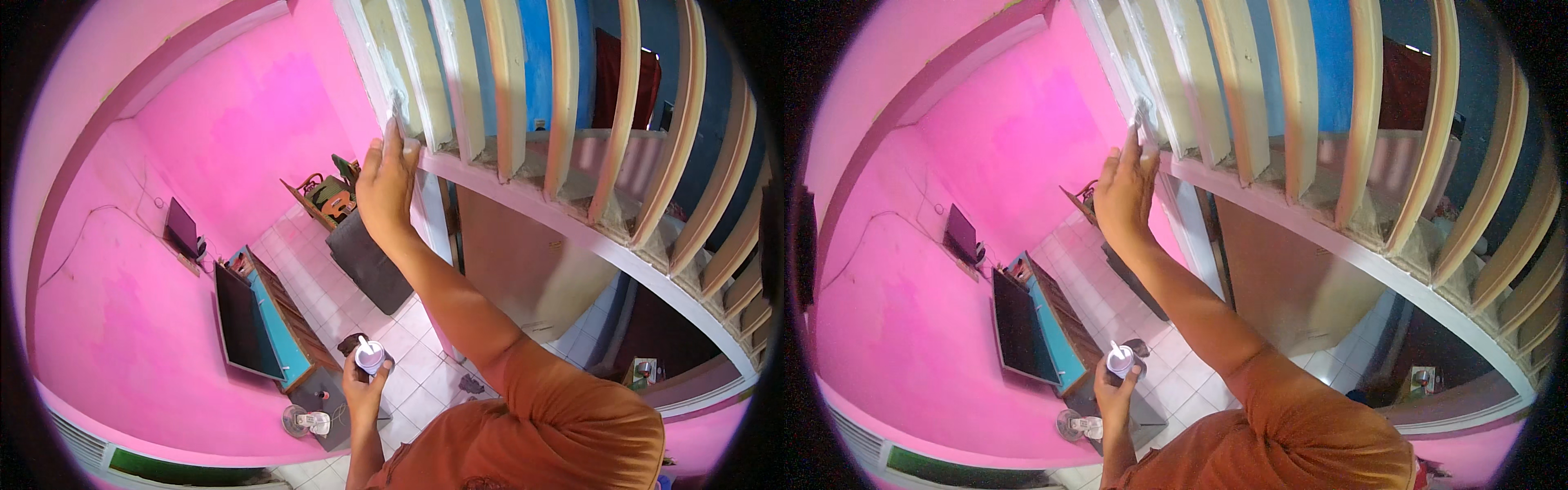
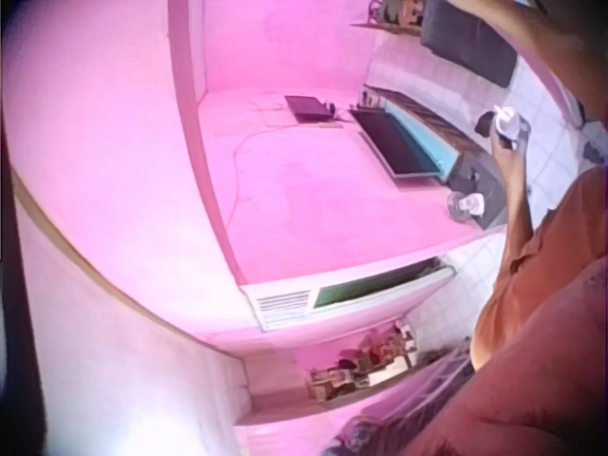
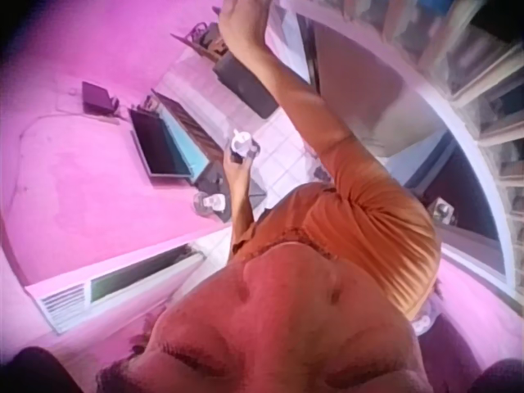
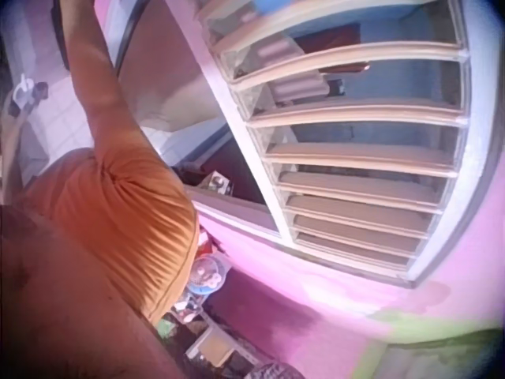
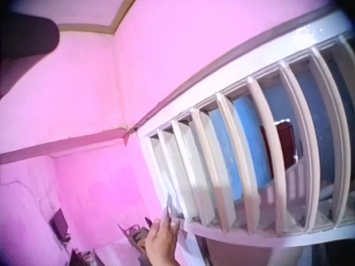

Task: The person paints a wooden frame by dipping a brush into a cup of paint and applying paint onto the wooden beams.

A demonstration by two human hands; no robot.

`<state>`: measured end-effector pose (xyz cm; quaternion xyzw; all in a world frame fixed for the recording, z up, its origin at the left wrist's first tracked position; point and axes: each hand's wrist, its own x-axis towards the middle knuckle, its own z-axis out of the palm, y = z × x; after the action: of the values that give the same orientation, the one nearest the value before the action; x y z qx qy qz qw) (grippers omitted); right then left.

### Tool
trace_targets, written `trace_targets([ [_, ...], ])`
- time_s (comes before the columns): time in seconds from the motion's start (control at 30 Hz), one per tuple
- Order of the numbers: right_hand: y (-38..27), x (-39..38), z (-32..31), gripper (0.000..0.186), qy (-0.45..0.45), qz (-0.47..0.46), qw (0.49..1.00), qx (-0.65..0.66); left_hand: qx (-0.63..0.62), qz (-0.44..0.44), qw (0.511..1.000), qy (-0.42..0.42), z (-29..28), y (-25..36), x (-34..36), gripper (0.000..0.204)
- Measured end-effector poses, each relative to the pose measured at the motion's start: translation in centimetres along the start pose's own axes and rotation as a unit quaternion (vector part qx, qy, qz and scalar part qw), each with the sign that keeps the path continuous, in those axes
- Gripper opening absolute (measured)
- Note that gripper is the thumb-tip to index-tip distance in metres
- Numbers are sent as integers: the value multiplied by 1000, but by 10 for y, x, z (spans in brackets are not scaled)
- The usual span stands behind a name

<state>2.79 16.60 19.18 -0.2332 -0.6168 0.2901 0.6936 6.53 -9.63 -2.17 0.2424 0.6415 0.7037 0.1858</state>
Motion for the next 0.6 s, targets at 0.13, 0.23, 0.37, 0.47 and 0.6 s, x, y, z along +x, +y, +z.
trace_targets([
  [0.13, 9, -10, -6, 54, 0, 6, 1000, 4, -2, 1, 1000, 3, 2, 0, -3, 60],
  [0.23, 21, -29, -10, 54, 7, 19, 999, -40, 8, -3, 1000, 3, 1, -3, -4, 60],
  [0.37, 9, -22, -11, 55, -18, 46, 999, 9, 24, -13, 1000, 11, 1, 2, -6, 61],
  [0.47, 8, -16, -14, 55, -24, 63, 998, 16, 16, -1, 1000, 1, 1, 1, -6, 60],
  [0.6, 14, -34, -18, 55, -37, 71, 997, 17, 18, -1, 1000, 4, 2, 4, -9, 60],
])
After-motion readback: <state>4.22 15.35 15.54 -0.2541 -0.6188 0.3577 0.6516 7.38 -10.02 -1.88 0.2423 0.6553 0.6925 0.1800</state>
